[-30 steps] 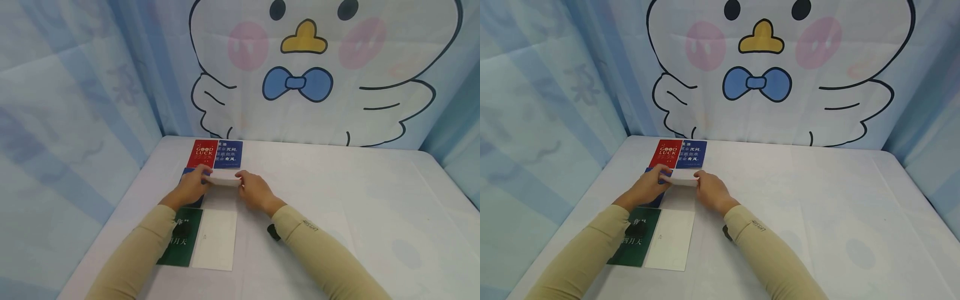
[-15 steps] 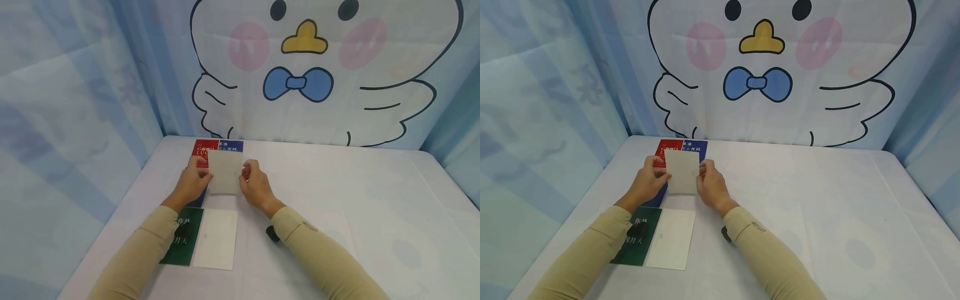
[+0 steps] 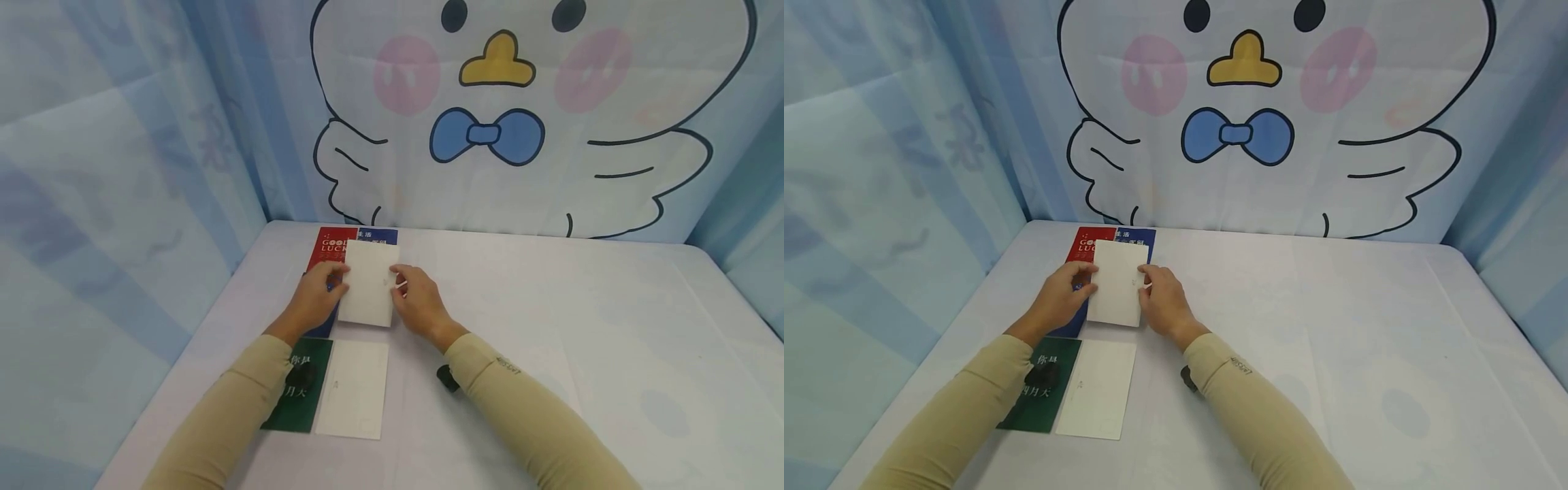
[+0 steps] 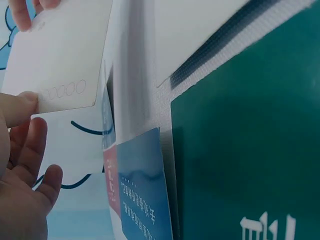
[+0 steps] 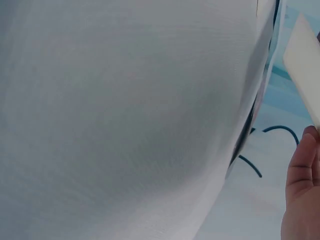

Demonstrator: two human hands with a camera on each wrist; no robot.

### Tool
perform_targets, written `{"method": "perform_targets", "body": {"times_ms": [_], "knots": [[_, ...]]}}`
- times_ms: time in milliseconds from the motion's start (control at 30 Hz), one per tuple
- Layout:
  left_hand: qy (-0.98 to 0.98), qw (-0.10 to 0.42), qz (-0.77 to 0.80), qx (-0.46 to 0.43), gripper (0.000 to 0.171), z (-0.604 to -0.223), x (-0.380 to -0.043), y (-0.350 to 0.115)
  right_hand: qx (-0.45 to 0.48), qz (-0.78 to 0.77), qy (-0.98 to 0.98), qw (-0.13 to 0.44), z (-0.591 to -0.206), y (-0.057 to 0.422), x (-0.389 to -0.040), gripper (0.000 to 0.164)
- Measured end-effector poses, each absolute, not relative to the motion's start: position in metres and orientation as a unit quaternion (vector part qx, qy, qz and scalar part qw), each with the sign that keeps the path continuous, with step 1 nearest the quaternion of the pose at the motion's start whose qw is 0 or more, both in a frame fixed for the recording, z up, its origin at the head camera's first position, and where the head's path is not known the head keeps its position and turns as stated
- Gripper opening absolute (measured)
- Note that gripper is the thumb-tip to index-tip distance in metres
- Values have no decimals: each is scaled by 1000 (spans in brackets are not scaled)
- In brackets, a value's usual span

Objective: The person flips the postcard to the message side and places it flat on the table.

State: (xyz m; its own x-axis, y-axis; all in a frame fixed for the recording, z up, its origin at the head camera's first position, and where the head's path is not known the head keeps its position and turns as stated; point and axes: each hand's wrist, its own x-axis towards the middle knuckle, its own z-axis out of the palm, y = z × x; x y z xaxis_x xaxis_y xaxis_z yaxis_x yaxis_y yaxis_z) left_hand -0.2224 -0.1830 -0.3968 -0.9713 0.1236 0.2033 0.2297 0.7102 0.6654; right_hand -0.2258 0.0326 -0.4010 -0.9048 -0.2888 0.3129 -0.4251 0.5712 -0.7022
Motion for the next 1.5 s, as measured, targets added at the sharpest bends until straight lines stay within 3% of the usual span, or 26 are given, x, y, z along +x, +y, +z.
{"method": "perform_targets", "body": {"times_ms": [300,667,1500], "knots": [[-934,21,-349,-78,50,-402,-227,-184,185,395,-900,5,-402,31,-230,52],[-942,-40,-329,-47,58,-408,-229,-179,153,349,-921,-77,-402,26,-234,58],[-968,-85,-234,-36,58,-418,-229,-180,171,258,-941,-140,-409,22,-235,66]]}}
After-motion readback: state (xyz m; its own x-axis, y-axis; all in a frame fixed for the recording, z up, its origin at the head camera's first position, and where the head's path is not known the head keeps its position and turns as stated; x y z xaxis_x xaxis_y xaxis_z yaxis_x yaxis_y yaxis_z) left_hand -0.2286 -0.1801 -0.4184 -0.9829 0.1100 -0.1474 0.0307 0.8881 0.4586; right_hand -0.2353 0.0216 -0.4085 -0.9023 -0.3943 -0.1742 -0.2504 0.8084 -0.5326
